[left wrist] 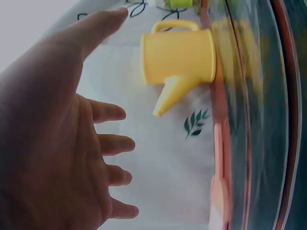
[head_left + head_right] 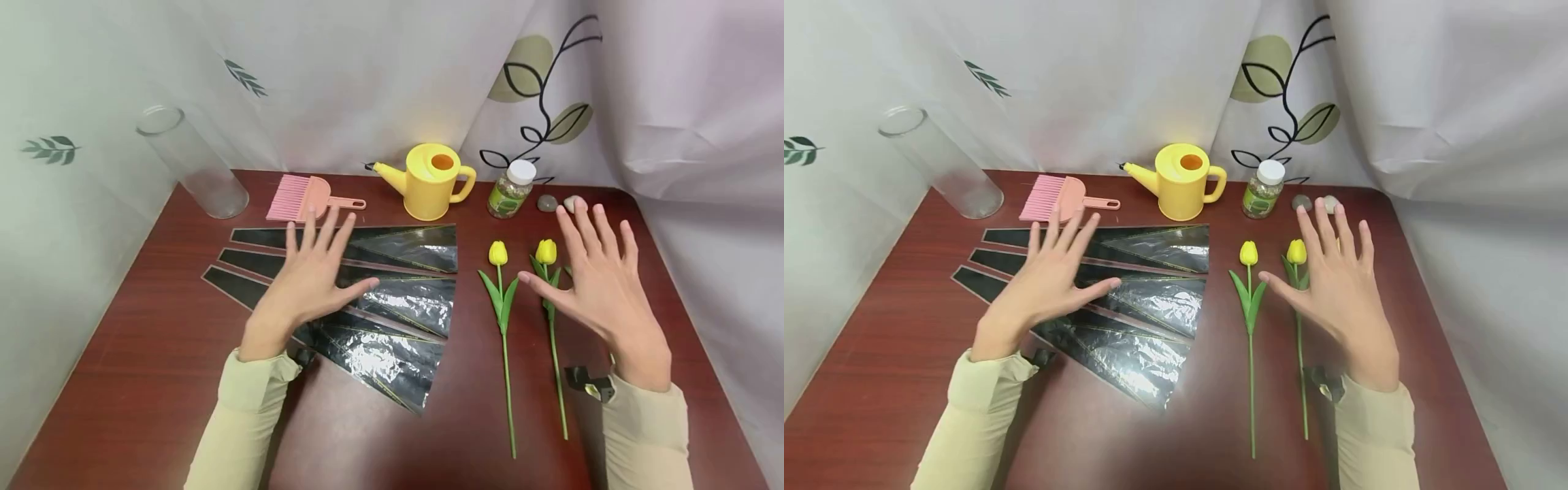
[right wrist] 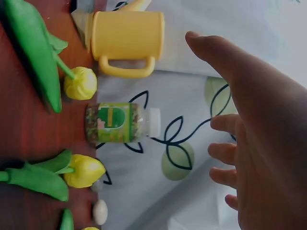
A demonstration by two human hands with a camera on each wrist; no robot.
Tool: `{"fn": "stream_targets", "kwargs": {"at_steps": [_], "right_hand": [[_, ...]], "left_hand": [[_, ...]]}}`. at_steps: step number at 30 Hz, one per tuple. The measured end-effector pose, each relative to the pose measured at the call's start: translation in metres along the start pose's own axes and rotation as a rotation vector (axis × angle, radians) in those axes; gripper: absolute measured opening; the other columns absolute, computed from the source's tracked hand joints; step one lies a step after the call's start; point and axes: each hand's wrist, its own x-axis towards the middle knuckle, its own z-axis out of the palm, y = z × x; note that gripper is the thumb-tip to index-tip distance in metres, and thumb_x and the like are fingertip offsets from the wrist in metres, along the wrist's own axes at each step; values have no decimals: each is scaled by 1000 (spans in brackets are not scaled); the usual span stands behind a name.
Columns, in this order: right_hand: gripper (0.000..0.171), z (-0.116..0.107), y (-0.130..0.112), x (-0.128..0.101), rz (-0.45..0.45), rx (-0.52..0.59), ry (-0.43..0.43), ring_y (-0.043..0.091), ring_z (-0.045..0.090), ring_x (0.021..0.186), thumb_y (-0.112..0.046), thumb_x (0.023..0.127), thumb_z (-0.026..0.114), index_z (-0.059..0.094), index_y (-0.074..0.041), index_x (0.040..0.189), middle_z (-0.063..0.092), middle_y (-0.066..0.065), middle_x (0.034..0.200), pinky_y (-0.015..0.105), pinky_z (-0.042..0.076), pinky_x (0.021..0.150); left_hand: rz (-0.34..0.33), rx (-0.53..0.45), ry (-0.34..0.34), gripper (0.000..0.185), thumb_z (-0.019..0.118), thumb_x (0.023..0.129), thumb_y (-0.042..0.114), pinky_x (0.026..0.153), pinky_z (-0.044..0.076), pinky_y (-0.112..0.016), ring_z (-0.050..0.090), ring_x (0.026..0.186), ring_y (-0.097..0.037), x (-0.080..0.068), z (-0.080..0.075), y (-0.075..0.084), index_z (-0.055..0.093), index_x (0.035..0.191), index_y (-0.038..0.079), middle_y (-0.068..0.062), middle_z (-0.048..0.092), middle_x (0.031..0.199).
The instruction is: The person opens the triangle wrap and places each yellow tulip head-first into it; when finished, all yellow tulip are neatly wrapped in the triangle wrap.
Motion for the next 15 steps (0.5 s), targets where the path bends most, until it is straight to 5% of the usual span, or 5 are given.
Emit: {"fn": "stream_targets", "kwargs": {"at_steps": [5,9,12,15], "right_hand": [[102,-7,-9,-10,28,24,35,29,-2,148,-60,86,62,6,-16,158,1,4,163,49,-9,114],[97,-3,-27,-21,45,64,100,40,16,144,-51,88,66,13,-8,157,15,16,160,55,9,114],[83,7,-46,-38,85,98,129,46,39,129,-45,87,69,35,0,148,40,25,146,62,32,101],[62,18,-59,-58,173,126,83,40,55,105,-43,88,69,56,0,131,59,21,118,61,46,79]], "left_hand": [[78,-37,-40,93,47,89,70,111,-10,-58,-19,144,-33,29,21,20,12,158,19,-7,-2,163],[135,-67,-26,72,53,94,57,112,16,-59,10,147,-35,65,42,35,34,153,19,-10,24,158],[162,-56,-11,57,60,94,48,102,35,-52,34,133,-31,87,56,42,52,142,19,-9,41,145],[162,-35,-7,47,68,90,43,90,40,-44,42,116,-27,105,68,49,64,131,20,-7,48,131]]}}
